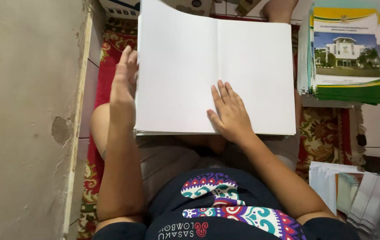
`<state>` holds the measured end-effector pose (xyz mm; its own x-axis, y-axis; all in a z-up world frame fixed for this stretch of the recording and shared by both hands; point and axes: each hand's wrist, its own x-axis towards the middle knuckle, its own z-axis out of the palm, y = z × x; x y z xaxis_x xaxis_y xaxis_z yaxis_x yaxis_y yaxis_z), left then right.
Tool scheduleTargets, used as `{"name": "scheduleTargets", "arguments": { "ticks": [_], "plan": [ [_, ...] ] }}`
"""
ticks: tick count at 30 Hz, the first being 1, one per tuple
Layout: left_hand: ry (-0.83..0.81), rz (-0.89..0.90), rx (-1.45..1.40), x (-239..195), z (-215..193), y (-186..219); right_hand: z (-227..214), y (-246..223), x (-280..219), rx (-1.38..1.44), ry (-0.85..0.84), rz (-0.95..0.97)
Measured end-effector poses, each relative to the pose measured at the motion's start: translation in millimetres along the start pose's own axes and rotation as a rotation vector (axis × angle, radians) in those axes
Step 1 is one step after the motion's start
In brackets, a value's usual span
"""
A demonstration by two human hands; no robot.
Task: Folding and creasing printed paper sheets to assemble booklets
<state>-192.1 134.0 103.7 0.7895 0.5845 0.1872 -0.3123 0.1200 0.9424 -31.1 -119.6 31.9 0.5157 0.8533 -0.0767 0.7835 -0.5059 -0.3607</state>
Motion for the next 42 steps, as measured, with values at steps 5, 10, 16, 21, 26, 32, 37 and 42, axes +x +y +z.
{"name": "scheduleTargets", "arguments": {
  "ticks": [5,10,16,21,26,32,37,42],
  "plan": [
    [-0.014,0.154,1.349,8,51,-49,4,0,1,-0.053,0.036,-0.003],
    [-0.222,0.006,1.472,4,76,-113,13,6,10,-0.089,0.037,-0.001],
    [-0.318,-0.061,1.491,5,76,-117,-6,16,104,-0.111,0.117,0.074],
    [-0.202,0.116,1.609,2,74,-130,-49,19,183,-0.045,-0.044,0.293],
    [-0.159,0.167,1.601,2,70,-136,-43,13,131,0.002,0.028,0.191],
    [-0.214,0.099,1.609,4,71,-138,-34,38,-3,-0.025,0.064,0.227],
    [-0.374,-0.394,1.694,39,123,-141,-12,76,-48,-0.124,0.067,0.276],
    [-0.466,0.017,1.716,140,168,-196,7,94,-44,-0.214,0.245,0.185]
  ]
}}
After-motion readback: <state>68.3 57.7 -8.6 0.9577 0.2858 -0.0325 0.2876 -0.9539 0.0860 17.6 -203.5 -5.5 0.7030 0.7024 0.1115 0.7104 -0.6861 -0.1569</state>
